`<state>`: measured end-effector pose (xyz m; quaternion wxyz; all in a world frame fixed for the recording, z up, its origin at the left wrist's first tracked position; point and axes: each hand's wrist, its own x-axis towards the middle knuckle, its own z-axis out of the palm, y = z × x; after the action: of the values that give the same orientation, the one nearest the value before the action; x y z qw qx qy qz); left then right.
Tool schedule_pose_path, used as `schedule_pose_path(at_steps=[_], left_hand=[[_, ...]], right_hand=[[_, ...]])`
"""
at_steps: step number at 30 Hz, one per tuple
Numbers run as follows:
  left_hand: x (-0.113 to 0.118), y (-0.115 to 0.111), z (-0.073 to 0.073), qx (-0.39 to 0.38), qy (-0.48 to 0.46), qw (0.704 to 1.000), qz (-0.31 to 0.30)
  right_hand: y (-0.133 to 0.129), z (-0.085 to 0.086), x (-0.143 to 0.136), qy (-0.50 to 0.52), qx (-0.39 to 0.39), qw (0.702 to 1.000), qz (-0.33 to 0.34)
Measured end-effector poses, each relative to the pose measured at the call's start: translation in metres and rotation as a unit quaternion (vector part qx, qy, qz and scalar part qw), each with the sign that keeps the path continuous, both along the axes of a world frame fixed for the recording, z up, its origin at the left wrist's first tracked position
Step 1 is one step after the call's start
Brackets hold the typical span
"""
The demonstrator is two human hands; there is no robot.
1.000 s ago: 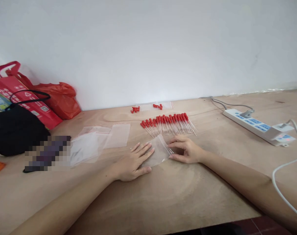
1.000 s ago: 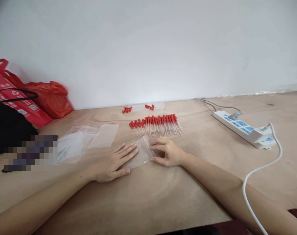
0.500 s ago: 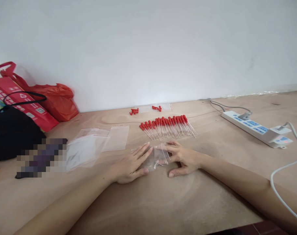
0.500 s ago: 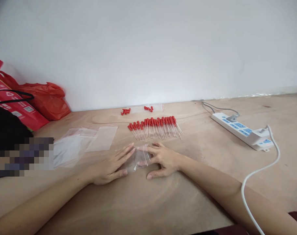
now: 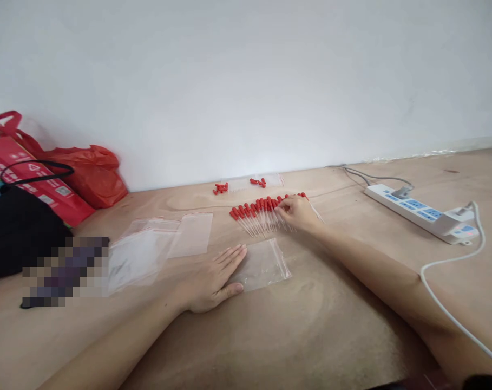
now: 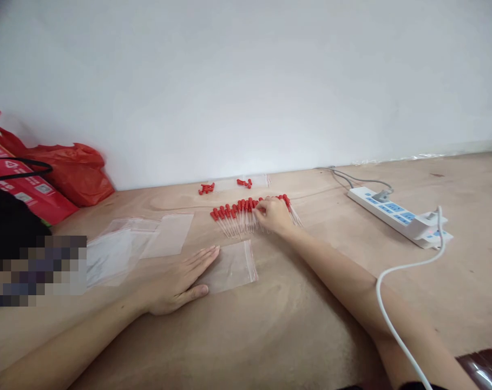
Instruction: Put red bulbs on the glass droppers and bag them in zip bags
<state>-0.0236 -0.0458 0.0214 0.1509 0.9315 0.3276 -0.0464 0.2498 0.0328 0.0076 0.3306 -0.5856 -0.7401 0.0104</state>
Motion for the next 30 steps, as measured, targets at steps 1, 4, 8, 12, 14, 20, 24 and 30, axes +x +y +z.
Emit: schedule_pose_path(at_steps=[1,4,8,12,14,20,24,30], left_hand=[[0.000,0.000,0.000,0.000,0.003,1.000,-0.001],[0.001,-0.001,0.003,-0.002,0.021,1.000,-0.004],[0.002,-0.001,0.004,0.000,0.031,0.999,-0.010],[0.002,0.000,0.002,0.004,0.018,1.000,-0.014],[0.001,0.000,0.001,0.002,0.012,1.000,-0.012],[0.000,-0.001,-0.001,-0.003,-0.008,1.000,0.001],[0.000,-0.001,-0.001,-0.006,-0.012,1.000,0.004],[0.000,-0.001,-0.001,-0.004,-0.022,1.000,0.009]], right_hand=[[0.013,0.002,-0.003,-0.027,-0.006,0.999,-0.046],[0.044,0.007,-0.013,-0.070,-0.051,0.987,-0.135],[0.061,0.007,-0.023,-0.056,-0.101,0.984,-0.135],[0.065,0.007,-0.023,0.034,-0.112,0.985,-0.127],[0.065,0.011,-0.019,0.065,-0.116,0.984,-0.114],[0.039,0.024,0.007,0.283,-0.097,0.954,-0.012],[-0.008,0.009,0.021,0.483,-0.029,0.874,0.039],[-0.058,-0.017,0.017,0.545,-0.090,0.833,0.035]])
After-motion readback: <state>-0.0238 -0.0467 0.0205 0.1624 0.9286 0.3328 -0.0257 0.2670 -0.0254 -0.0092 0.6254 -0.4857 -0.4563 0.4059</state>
